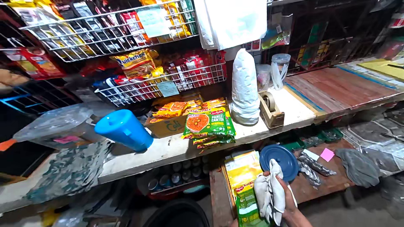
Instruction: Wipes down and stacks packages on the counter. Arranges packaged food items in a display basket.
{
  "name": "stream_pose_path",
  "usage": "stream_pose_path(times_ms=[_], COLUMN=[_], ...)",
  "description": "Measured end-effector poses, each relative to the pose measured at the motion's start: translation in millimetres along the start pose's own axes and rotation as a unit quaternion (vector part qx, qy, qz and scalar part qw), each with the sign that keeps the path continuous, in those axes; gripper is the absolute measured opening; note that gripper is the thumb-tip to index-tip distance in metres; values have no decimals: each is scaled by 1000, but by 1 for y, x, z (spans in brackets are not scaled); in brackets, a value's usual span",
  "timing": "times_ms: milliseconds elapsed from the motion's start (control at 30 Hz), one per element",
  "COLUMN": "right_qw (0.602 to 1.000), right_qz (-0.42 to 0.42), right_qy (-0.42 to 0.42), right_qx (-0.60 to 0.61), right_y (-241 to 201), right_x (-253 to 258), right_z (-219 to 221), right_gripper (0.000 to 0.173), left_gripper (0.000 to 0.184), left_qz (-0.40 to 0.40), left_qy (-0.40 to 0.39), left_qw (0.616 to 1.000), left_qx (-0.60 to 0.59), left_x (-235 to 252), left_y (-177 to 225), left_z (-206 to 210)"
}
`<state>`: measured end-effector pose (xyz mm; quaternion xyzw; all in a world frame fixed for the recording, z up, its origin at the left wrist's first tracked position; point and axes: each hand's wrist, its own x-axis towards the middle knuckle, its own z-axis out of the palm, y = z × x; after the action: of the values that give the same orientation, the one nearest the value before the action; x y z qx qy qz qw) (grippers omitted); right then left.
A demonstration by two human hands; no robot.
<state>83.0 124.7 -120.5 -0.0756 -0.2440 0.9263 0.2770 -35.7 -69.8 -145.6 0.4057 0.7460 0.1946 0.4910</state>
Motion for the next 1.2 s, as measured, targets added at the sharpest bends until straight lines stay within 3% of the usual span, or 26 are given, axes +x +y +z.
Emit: stream_pose_path(times_ms=[67, 133, 167, 233, 267, 300, 500, 600, 733, 833, 900, 967, 1067, 1100, 1133, 1200], right_qw=[1000, 996, 992, 980, 976, 975, 964, 953, 935, 909, 861, 786, 600, 574, 572, 624], right_qz=[18, -2, -17, -34, -33, -26, -15, -48, -148, -220, -238, -241, -281, -290, -306, -315], right_qy=[21, 82, 111, 156, 170, 179, 209, 243, 294, 284, 273, 182, -31, -44, -35, 2], right_qx=[8, -32, -66, -119, -129, -131, -164, -173, -135, -209, -357, -540, -748, -764, -760, -715], right_y=[3, -3, -9, -23, -30, -36, -41, -52, -89, -106, -96, -67, -13, -3, -1, -11], right_x=[1, 4, 5, 5, 4, 2, 2, 6, 11, 8, 2, -5, 6, 11, 16, 22], right_z=[-3, -5, -8, -20, -28, -33, -36, -30, -34, -18, 5, 20, 0, -13, -25, -43], right_gripper=[42, 38, 35, 35, 34, 33, 44, 39, 34, 31, 29, 50, 62, 66, 69, 69], left_gripper=[44, 40, 41, 61, 68, 71, 29, 28, 22, 31, 36, 38, 45, 47, 46, 43], left_qz=[-39, -55, -66, -106, -117, -107, 18, 77, 102, 97, 104, 120, 144, 156, 135, 109], left_qy=[-17, 28, 67, 155, 163, 140, -15, -57, 48, 121, 136, 131, 115, 94, 110, 129], left_qw=[998, 982, 947, 794, 740, 718, 694, 664, 638, 625, 621, 624, 661, 661, 658, 650], left_qx=[-48, -176, -307, -579, -642, -674, -719, -741, -762, -765, -765, -761, -727, -728, -732, -741], left_x=[13, 9, 12, 57, 77, 85, 64, 60, 68, 78, 85, 88, 80, 77, 75, 79], left_y=[-14, 19, 42, 64, 63, 58, 49, 50, 55, 60, 65, 75, 89, 90, 96, 104], left_z=[6, 5, 8, 20, 18, 14, 6, 8, 3, -8, -12, -12, -5, -3, -4, -9])
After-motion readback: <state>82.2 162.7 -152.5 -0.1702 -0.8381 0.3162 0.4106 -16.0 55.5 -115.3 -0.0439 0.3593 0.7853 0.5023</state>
